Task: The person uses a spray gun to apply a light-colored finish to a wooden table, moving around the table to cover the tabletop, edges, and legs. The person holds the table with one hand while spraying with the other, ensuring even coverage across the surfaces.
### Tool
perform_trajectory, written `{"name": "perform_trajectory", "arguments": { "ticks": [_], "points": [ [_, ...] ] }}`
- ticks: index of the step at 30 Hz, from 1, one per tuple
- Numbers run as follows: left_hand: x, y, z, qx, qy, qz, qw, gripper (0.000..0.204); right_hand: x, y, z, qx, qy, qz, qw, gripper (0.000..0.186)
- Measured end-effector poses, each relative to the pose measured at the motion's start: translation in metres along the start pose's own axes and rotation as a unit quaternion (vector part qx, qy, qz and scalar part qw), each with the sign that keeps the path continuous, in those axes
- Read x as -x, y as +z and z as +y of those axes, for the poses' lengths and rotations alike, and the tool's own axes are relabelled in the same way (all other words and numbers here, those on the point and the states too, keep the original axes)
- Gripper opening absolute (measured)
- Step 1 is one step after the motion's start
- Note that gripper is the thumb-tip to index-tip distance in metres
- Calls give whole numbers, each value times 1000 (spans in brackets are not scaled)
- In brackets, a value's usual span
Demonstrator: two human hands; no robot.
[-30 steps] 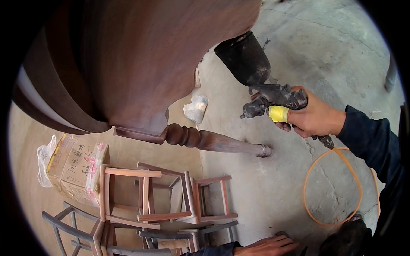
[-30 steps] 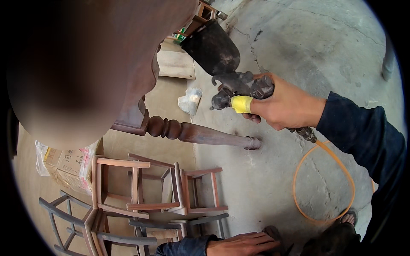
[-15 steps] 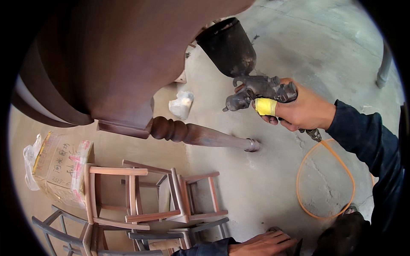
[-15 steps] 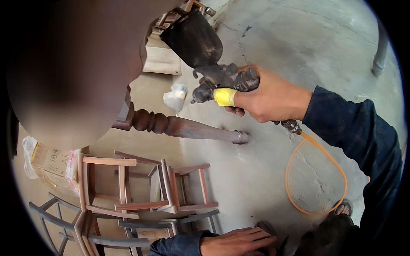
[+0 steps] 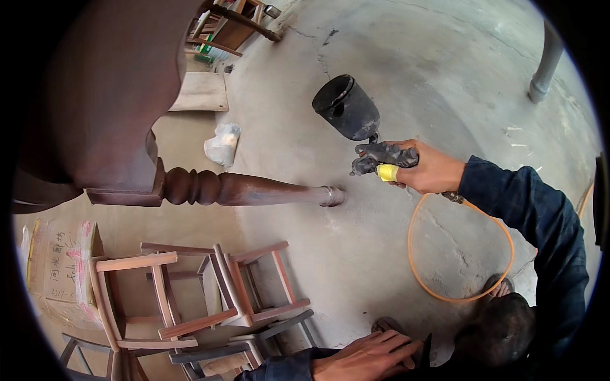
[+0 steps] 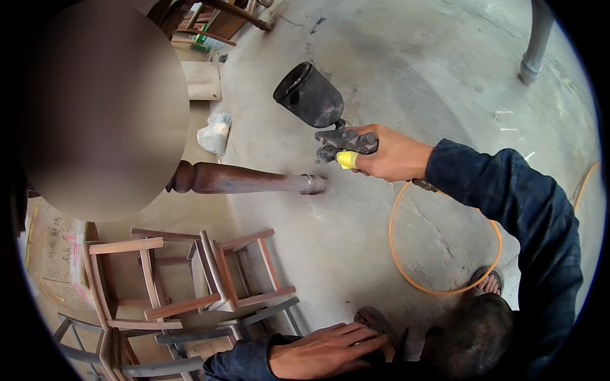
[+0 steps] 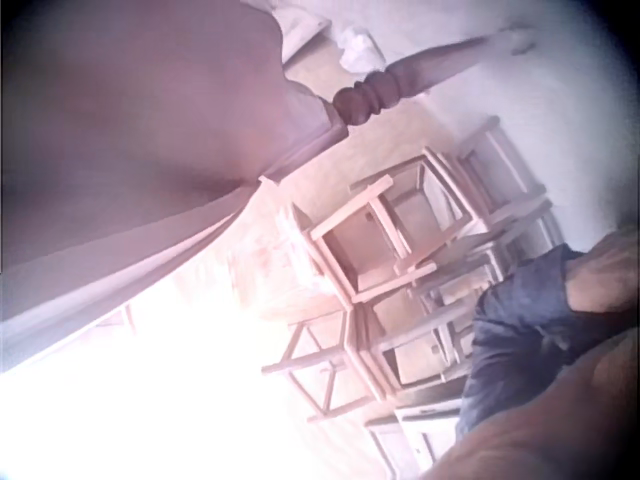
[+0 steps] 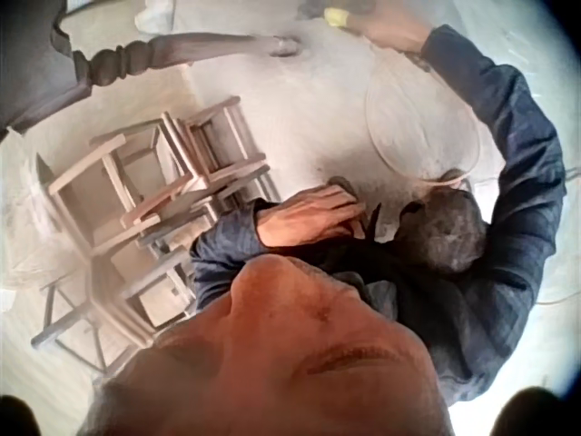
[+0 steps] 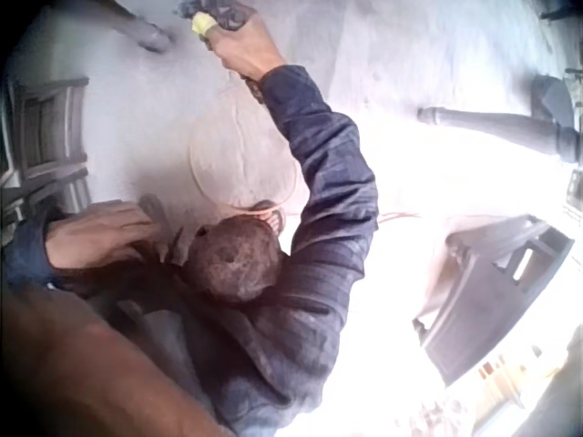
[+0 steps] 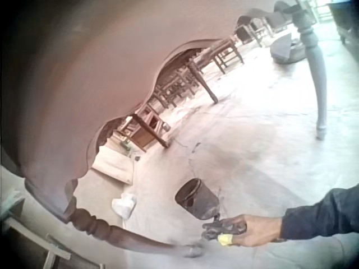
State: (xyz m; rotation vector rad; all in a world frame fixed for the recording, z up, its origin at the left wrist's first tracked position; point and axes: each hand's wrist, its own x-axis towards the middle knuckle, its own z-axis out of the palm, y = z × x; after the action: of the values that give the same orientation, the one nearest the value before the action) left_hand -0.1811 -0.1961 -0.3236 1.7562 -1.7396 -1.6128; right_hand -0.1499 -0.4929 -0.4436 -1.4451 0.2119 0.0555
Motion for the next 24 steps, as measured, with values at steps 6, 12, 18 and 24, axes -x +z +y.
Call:
{"name": "perform_trajectory", "arguments": {
  "ticks": [6, 12, 18, 24],
  "points": [
    [-7, -6, 8, -8, 24, 70, 997, 41, -2, 0, 39, 35, 24, 24, 999, 52],
    [-5, 0, 0, -34, -14, -31, 999, 57, 4, 12, 78, 89, 23, 47, 995, 54],
    [-6, 4, 0, -36, 24, -15, 999, 56, 22, 43, 118, 110, -13, 76, 991, 51],
    [-5, 21, -2, -77, 37, -14, 996, 50, 44, 68, 102, 109, -135, 89, 981, 49]
  ]
}}
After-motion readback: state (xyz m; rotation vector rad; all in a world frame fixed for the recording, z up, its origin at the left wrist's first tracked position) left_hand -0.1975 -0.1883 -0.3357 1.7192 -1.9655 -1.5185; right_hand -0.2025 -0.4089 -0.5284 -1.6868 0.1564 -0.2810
